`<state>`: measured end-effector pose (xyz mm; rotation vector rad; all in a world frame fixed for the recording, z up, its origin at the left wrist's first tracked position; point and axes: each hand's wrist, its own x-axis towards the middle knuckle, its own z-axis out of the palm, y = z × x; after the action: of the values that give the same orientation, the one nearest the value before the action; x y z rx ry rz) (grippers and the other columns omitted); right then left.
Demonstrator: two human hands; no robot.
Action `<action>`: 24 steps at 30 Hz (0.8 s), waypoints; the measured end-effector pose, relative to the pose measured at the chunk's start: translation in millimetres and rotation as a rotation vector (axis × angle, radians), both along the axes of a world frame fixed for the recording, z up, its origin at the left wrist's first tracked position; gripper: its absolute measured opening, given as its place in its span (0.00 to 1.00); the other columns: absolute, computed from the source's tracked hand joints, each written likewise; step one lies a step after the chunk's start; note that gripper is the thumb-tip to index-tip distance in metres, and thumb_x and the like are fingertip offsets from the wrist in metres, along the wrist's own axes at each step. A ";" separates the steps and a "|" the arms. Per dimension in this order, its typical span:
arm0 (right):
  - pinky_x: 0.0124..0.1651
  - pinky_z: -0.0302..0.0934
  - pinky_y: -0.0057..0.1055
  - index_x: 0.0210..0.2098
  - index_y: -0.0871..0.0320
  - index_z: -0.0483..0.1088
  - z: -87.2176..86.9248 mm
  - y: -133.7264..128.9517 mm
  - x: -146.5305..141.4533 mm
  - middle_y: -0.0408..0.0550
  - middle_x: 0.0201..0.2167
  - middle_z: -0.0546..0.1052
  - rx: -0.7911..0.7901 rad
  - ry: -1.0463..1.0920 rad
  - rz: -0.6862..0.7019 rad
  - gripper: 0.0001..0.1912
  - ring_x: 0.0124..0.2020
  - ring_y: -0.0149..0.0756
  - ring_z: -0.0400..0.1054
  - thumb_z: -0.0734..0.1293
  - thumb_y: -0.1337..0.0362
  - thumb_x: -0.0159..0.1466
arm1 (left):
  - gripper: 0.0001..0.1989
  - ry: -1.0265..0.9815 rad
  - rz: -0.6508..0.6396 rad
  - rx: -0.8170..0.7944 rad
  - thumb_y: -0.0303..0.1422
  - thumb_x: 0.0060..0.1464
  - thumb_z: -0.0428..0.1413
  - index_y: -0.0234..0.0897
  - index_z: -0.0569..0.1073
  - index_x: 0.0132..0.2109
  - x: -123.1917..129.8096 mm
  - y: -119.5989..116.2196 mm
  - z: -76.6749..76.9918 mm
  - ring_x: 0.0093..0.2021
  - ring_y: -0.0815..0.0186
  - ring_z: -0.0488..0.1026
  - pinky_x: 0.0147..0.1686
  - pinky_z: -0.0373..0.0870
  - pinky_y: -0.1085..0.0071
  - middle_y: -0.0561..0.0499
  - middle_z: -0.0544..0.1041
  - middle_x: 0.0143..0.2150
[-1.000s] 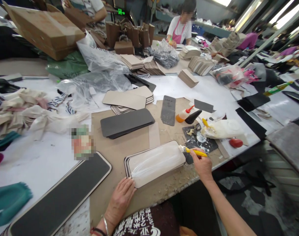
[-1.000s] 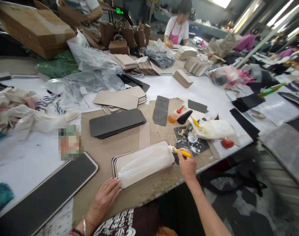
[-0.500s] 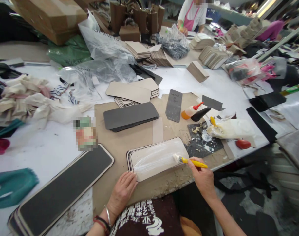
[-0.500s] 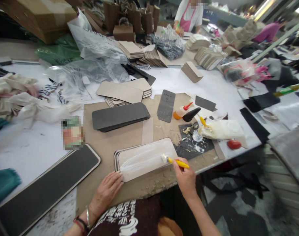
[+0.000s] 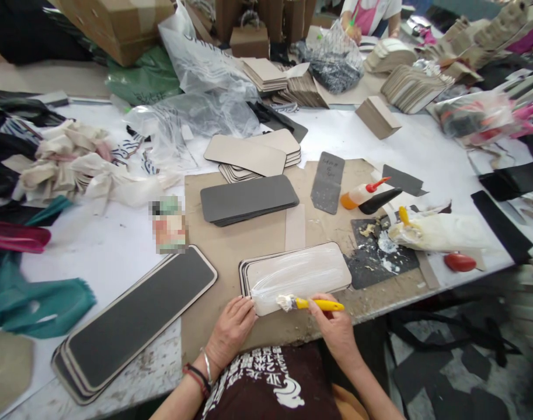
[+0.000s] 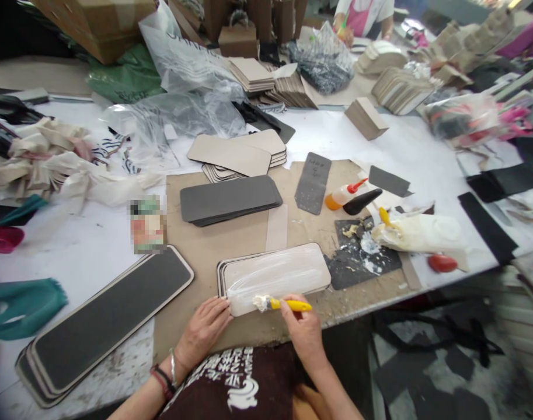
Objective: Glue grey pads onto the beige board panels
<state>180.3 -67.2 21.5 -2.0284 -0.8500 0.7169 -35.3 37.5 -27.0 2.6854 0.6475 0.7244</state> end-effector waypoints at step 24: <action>0.36 0.58 0.32 0.34 0.56 0.68 -9.4 220.0 118.5 0.50 0.31 0.73 -0.023 -0.749 0.335 0.11 0.33 0.38 0.67 0.55 0.61 0.62 | 0.20 -0.169 0.728 -0.068 0.42 0.57 0.47 0.35 0.64 0.52 23.6 141.4 6.3 0.49 0.55 0.69 0.47 0.69 0.54 0.40 0.71 0.47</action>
<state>298.7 152.7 12.1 -2.2162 -1.6360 0.1046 -11.8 178.9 -20.7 2.2585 1.5924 1.0502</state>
